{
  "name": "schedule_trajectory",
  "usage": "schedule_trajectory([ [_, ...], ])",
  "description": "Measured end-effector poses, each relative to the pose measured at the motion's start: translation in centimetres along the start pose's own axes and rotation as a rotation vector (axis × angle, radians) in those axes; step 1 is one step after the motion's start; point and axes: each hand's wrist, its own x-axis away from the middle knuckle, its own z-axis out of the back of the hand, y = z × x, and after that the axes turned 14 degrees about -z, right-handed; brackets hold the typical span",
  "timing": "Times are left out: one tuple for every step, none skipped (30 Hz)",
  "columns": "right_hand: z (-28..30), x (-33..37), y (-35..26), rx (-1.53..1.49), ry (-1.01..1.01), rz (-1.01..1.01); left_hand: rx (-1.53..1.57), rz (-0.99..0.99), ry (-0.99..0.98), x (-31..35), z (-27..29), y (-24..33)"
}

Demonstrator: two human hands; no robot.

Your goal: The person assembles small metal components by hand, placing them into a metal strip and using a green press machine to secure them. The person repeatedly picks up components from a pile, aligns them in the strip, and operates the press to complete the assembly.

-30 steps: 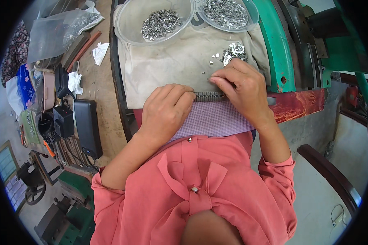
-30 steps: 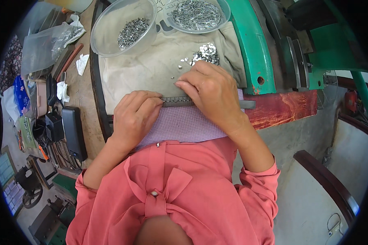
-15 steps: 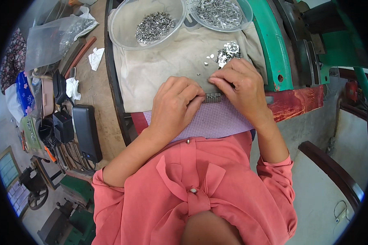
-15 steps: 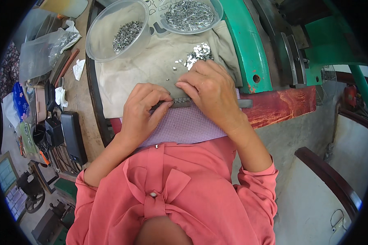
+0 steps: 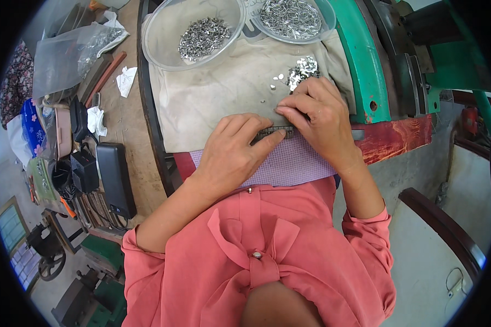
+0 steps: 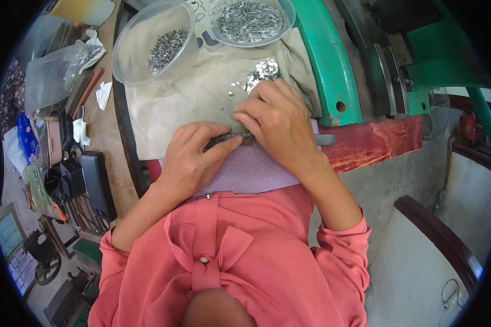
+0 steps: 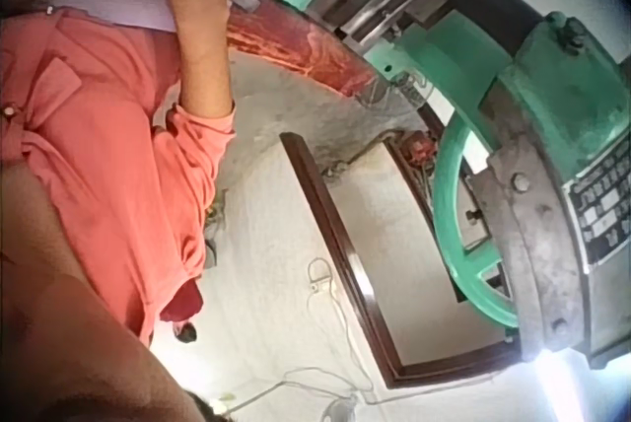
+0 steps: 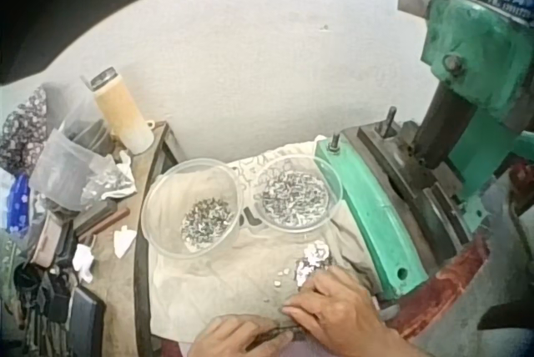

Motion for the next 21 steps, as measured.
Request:
schedule_trajectory([
  [0.0,0.1,-0.1,0.013,0.007,0.015,0.004,0.006,0.002,0.0,0.1,0.0],
  [-0.1,0.1,-0.2,0.027,0.014,0.03,0.008,0.013,0.004,0.1,0.1,0.1],
  [-0.2,0.2,-0.3,0.033,0.003,0.036,0.011,0.019,0.006,0.1,0.2,0.2],
  [-0.3,0.3,-0.5,0.041,-0.008,0.044,0.007,0.015,0.001,0.2,0.2,0.2],
  [-0.4,0.3,-0.7,0.048,-0.02,0.052,0.002,0.01,-0.004,0.2,0.2,0.2],
  [-0.4,0.3,-0.8,0.055,-0.014,0.048,-0.002,0.007,-0.009,0.2,0.2,0.2],
  [-0.6,0.3,-0.8,0.061,-0.009,0.046,0.003,0.006,-0.009,0.2,0.3,0.2],
  [-0.6,0.3,-0.9,0.067,-0.004,0.044,0.009,0.005,-0.009,0.1,0.3,0.3],
  [-0.6,0.2,-0.8,0.061,0.001,0.03,0.015,0.004,-0.009,-0.1,0.4,0.3],
  [-0.3,0.1,-0.7,0.056,0.006,0.017,0.045,0.027,0.008,-0.2,0.4,0.3],
  [-0.1,-0.1,-0.6,0.051,0.01,0.004,0.074,0.05,0.025,-0.3,0.4,0.3],
  [-0.1,-0.1,-0.5,0.04,0.005,-0.001,0.105,0.072,0.042,-0.4,0.3,0.3],
  [0.0,-0.1,-0.4,0.03,0.002,-0.006,0.108,0.091,0.043,-0.7,0.3,0.2],
  [0.0,0.0,-0.3,0.02,-0.001,-0.012,0.111,0.11,0.043,-0.9,0.2,0.2],
  [0.1,0.0,-0.3,0.029,-0.008,-0.007,0.114,0.129,0.043,-1.1,0.1,0.1],
  [0.1,0.0,-0.3,0.037,-0.014,-0.002,0.113,0.131,0.05,-1.3,0.0,0.0],
  [0.2,-0.1,-0.3,0.046,-0.02,0.003,0.112,0.132,0.055,-1.4,-0.2,-0.1],
  [0.3,-0.1,-0.3,0.037,-0.017,0.003,0.111,0.133,0.061,-1.6,-0.3,-0.2],
  [0.3,-0.1,-0.3,0.026,-0.012,0.001,0.116,0.132,0.058,-1.6,-0.3,-0.2],
  [0.4,-0.1,-0.3,0.016,-0.008,-0.002,0.121,0.13,0.055,-1.7,-0.3,-0.1],
  [0.4,-0.1,-0.3,-0.023,-0.001,-0.028,0.126,0.129,0.051,-1.8,-0.3,-0.1],
])
